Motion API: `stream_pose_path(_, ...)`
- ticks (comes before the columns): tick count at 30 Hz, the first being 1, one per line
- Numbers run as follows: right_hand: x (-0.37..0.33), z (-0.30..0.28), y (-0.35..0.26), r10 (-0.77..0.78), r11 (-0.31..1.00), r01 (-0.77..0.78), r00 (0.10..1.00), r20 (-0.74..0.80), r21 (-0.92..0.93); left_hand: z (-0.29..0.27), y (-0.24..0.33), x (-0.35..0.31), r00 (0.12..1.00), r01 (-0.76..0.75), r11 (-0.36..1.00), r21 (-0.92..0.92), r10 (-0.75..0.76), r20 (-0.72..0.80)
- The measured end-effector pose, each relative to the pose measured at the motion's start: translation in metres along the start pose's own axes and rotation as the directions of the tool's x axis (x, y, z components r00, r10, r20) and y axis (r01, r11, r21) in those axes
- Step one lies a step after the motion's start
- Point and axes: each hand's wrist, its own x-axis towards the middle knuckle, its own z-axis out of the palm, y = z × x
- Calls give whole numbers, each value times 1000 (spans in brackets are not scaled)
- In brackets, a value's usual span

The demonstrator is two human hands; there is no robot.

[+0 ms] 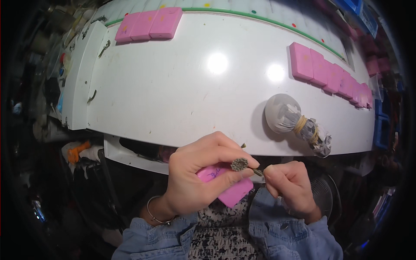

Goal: Assembling small decorative jewelry or accessory components into specialized pink molds.

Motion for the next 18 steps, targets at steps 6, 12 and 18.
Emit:
stream_pose_path(6,6,23,-30,-427,899,354,839,-338,-258,-2,-6,11,999,24,997,-72,-23,25)
stream_pose_path(12,31,-5,-75,-575,708,432,812,-101,-559,-4,-3,34,1000,2,1000,-17,-1,14)
stream_pose_path(18,131,-91,-248,-805,564,588,549,-226,-580,-17,-26,39,974,212,955,-207,-225,-41)
